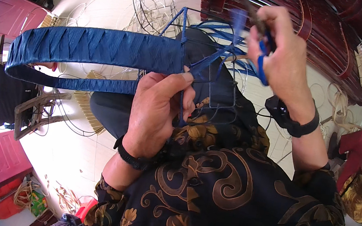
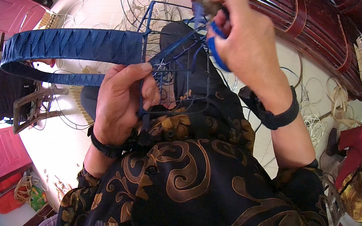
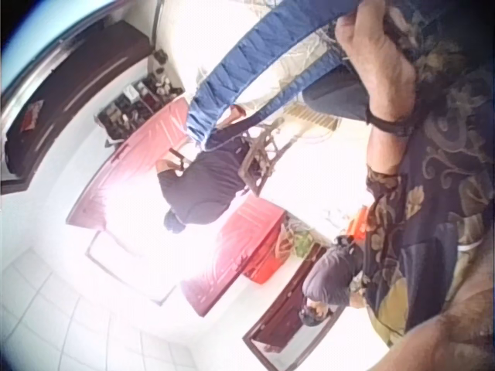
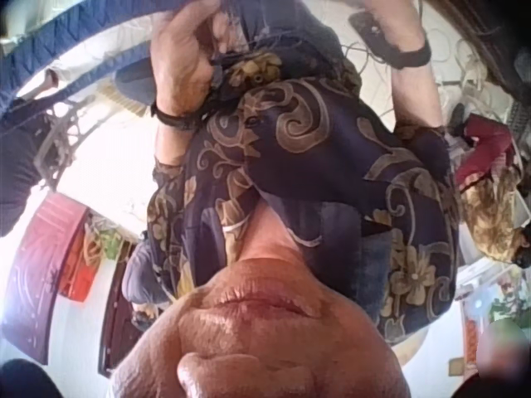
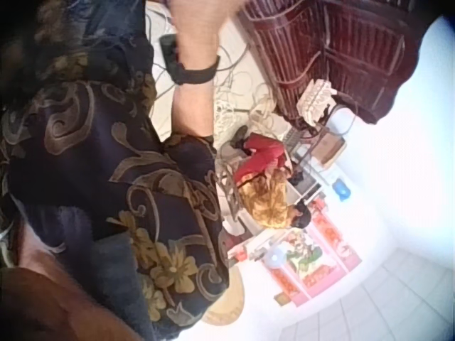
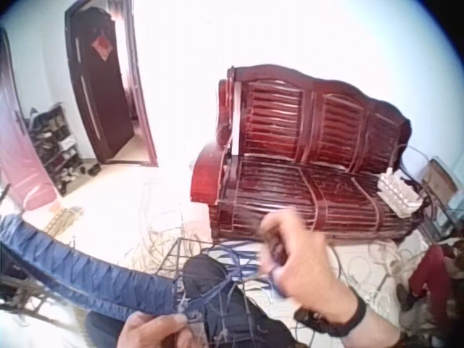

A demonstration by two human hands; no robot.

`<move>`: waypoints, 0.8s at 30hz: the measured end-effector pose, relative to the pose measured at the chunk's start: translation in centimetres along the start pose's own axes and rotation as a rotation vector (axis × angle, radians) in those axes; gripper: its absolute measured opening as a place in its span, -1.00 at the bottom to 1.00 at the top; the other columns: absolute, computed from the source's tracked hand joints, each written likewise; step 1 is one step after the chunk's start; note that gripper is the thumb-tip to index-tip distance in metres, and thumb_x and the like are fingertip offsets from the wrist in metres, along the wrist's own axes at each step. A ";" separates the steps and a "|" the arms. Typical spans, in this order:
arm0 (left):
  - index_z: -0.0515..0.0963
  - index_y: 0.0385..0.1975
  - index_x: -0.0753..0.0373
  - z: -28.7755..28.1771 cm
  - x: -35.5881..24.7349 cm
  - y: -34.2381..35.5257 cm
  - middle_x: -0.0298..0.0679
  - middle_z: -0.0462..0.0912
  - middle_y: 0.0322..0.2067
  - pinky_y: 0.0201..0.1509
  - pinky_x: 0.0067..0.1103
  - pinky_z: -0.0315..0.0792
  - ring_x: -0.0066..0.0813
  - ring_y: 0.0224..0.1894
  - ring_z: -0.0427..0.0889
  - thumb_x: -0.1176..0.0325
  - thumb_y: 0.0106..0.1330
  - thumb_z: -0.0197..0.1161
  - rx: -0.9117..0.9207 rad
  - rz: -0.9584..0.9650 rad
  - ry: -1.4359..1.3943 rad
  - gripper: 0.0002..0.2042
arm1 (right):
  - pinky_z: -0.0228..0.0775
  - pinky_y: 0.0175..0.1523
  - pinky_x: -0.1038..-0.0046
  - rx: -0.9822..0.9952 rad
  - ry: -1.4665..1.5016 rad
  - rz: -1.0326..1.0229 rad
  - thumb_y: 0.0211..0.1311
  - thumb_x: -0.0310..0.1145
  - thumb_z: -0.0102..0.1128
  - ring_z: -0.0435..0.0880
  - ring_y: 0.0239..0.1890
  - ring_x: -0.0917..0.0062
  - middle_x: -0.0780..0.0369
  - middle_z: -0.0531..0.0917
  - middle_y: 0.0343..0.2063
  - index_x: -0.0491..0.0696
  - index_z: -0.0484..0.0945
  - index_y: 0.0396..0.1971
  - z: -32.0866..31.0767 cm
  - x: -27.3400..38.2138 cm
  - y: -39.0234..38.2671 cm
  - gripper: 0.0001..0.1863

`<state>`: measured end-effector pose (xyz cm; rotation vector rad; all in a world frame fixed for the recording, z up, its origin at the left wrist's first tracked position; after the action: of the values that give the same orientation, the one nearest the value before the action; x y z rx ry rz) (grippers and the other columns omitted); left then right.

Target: The person weaves blue fabric strips through a wire basket frame and uses scissors to trim excess material.

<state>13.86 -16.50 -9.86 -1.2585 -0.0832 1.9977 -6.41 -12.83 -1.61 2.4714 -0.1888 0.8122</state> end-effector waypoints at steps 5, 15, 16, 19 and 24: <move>0.54 -0.38 0.35 -1.0 -0.8 -0.6 -0.28 0.46 -0.72 -0.55 -0.61 0.29 -0.49 -0.69 0.41 0.43 0.32 0.15 0.019 0.007 -0.024 -0.88 | 0.49 -0.21 0.46 -0.325 -0.324 0.177 0.21 -0.34 0.27 0.67 -0.35 0.54 0.22 0.67 -0.38 -0.02 0.40 0.07 -9.8 -11.3 0.5 -0.57; 0.54 -0.38 0.37 -0.8 -0.4 0.4 -0.24 0.50 -0.70 -0.55 -0.60 0.33 -0.48 -0.69 0.42 0.41 0.30 0.20 0.062 -0.010 -0.051 -0.87 | 0.50 -0.13 0.46 -0.139 -0.275 0.440 0.18 -0.42 0.32 0.67 -0.28 0.51 0.20 0.71 -0.24 -0.08 0.38 0.11 -14.6 -18.9 -4.9 -0.51; 0.54 -0.38 0.37 -0.9 -0.4 0.4 -0.24 0.50 -0.69 -0.55 -0.60 0.33 -0.48 -0.70 0.42 0.41 0.30 0.20 0.061 -0.019 -0.045 -0.86 | 0.51 -0.18 0.51 -0.131 -0.092 0.410 0.19 -0.43 0.31 0.66 -0.32 0.57 0.20 0.72 -0.24 -0.10 0.38 0.09 -12.6 -17.4 -4.6 -0.53; 0.53 -0.41 0.38 -0.7 -0.4 0.4 -0.23 0.51 -0.69 -0.56 -0.60 0.33 -0.49 -0.70 0.43 0.40 0.30 0.21 0.056 -0.019 -0.020 -0.85 | 0.37 -0.36 0.73 0.018 0.193 0.303 0.21 -0.49 0.27 0.53 -0.45 0.77 0.22 0.71 -0.22 -0.08 0.34 0.05 -5.6 -8.9 -2.6 -0.57; 0.54 -0.43 0.35 -0.4 -0.5 0.2 -0.26 0.53 -0.69 -0.60 -0.64 0.28 -0.54 -0.70 0.44 0.39 0.29 0.21 0.065 -0.003 0.012 -0.85 | 0.44 -0.33 0.72 0.377 0.560 0.201 0.08 -0.54 0.39 0.50 -0.47 0.77 0.18 0.70 -0.17 -0.06 0.33 0.07 2.5 1.7 -0.4 -0.44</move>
<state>14.17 -17.09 -9.81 -1.2281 -0.0144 1.9750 -3.60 -13.79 -2.49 2.4623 -0.0838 1.7212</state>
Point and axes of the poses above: each hand's wrist, its own y-axis towards the middle knuckle, its own z-axis out of the palm, x = y × z, the point moved 8 cm from there along y, towards the middle knuckle
